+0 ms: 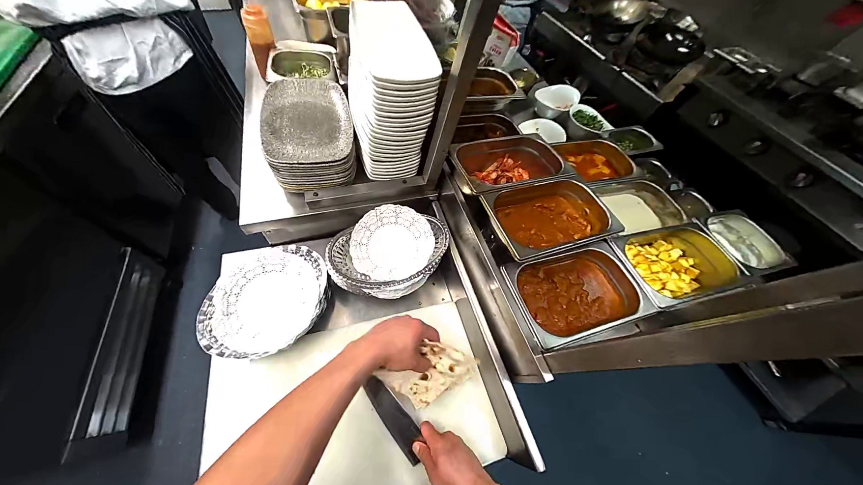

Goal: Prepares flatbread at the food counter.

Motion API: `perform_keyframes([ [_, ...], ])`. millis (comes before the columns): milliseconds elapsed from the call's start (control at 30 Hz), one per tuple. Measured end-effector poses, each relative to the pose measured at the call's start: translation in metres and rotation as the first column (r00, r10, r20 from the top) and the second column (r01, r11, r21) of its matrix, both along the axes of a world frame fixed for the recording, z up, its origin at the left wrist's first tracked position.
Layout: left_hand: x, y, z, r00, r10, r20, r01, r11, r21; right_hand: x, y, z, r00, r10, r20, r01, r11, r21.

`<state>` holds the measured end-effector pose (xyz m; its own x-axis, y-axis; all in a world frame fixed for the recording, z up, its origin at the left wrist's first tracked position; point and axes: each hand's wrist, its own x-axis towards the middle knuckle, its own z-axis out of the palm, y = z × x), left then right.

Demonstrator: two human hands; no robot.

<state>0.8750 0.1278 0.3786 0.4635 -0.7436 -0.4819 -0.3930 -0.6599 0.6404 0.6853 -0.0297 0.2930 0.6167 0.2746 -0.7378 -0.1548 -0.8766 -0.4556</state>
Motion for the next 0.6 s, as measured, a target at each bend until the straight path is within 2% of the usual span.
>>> perform_keyframes([
  [67,0.01,-0.035,-0.028,0.981,-0.179,0.078,0.172,0.981,0.091,-0.003,0.002,0.004,1.0,0.02,0.013,-0.02,0.998,-0.058],
  [100,0.012,-0.046,-0.038,0.968,-0.22,0.122,0.204,0.97,0.13,-0.006,0.005,0.007,0.999,0.019,0.043,-0.015,0.995,-0.1],
  [200,0.016,-0.061,-0.051,0.969,-0.183,0.164,0.147,0.966,0.212,-0.019,0.013,0.01,0.977,-0.015,0.215,0.055,0.982,-0.179],
  [300,0.017,-0.062,-0.053,0.985,-0.152,0.08,0.119,0.94,0.319,-0.033,0.016,-0.001,0.888,-0.056,0.457,0.154,0.972,-0.18],
  [367,0.017,-0.061,-0.056,0.995,-0.099,0.011,0.09,0.939,0.331,-0.032,0.012,-0.004,0.807,-0.065,0.587,0.2,0.965,-0.169],
  [467,0.012,-0.049,-0.057,0.999,-0.037,-0.018,0.04,0.973,0.228,-0.024,-0.001,-0.01,0.701,-0.031,0.713,0.177,0.975,-0.132],
  [533,0.009,-0.033,-0.058,1.0,-0.009,-0.004,0.009,0.998,0.065,-0.015,-0.012,-0.021,0.642,0.019,0.766,0.118,0.985,-0.124],
  [600,0.003,-0.012,-0.049,0.996,0.091,-0.022,-0.092,0.993,-0.07,-0.004,-0.021,-0.023,0.607,0.017,0.794,0.104,0.99,-0.101],
])
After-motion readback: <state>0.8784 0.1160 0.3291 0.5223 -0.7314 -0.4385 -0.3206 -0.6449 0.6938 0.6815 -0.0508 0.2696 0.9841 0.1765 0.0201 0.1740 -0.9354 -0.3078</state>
